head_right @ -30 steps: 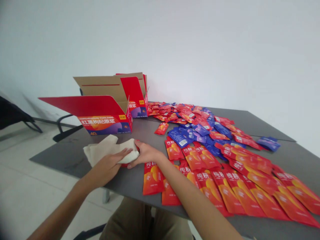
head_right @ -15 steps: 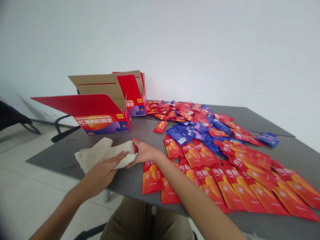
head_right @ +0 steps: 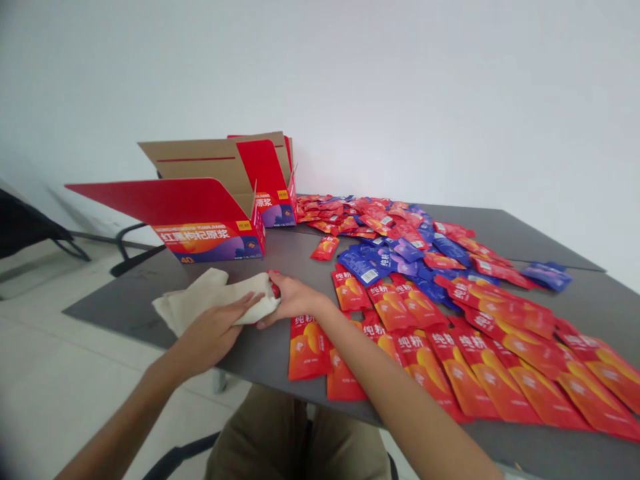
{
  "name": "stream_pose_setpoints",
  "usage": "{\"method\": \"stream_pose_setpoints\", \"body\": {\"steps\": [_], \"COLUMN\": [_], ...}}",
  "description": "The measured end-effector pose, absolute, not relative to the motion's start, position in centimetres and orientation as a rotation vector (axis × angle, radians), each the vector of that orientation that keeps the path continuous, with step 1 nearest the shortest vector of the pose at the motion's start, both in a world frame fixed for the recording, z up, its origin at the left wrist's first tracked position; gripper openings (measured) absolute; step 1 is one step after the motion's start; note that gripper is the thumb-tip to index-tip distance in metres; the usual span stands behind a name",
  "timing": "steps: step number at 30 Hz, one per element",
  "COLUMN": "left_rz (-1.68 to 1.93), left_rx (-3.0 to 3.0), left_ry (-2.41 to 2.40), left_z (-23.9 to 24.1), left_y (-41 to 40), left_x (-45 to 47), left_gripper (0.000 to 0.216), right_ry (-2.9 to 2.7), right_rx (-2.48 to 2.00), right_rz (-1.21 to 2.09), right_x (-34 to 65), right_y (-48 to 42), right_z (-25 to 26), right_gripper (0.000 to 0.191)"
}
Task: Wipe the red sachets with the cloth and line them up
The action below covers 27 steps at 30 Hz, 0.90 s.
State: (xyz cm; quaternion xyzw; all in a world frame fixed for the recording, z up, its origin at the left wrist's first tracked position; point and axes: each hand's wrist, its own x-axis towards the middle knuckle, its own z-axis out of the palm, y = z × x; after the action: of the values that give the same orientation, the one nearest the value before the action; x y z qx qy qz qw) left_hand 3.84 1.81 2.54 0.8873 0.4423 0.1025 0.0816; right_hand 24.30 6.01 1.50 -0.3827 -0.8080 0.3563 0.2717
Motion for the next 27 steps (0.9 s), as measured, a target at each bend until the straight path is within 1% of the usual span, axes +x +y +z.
{"method": "stream_pose_setpoints", "body": {"steps": [4, 5, 10, 16, 21, 24, 27], "left_rz": [0.237, 0.240, 0.308, 0.245, 0.310, 0.297, 0.240], "left_rx": [2.630, 2.640, 2.688, 2.619, 2.670, 2.643, 2.629], "left_ry": [1.395, 1.390, 1.284, 1.419, 1.269, 1.337, 1.419], "left_z": [3.4, 3.4, 2.6, 3.6, 2.8, 2.9, 3.7], "left_y": [3.6, 3.6, 1.6, 3.0, 1.5, 1.5, 3.1], "left_x": [5.4, 5.4, 4.1, 5.4, 4.4, 4.2, 5.3], "left_gripper": [0.058, 0.058, 0.060, 0.056, 0.060, 0.059, 0.058], "right_ry": [-2.164, -2.159, -2.160, -2.141, -2.165, -2.177, -2.146], "right_rx": [-0.984, -0.992, -1.018, -1.035, -1.077, -1.031, -1.037], "right_rz": [1.059, 1.057, 0.982, 1.062, 0.976, 0.971, 1.045], "right_x": [24.5, 24.5, 24.4, 24.5, 24.3, 24.3, 24.5], "right_y": [5.9, 5.8, 5.9, 5.9, 5.9, 5.9, 5.8], "right_z": [1.6, 1.6, 1.6, 1.4, 1.6, 1.6, 1.5], "right_gripper": [0.084, 0.084, 0.098, 0.092, 0.102, 0.100, 0.090]}}
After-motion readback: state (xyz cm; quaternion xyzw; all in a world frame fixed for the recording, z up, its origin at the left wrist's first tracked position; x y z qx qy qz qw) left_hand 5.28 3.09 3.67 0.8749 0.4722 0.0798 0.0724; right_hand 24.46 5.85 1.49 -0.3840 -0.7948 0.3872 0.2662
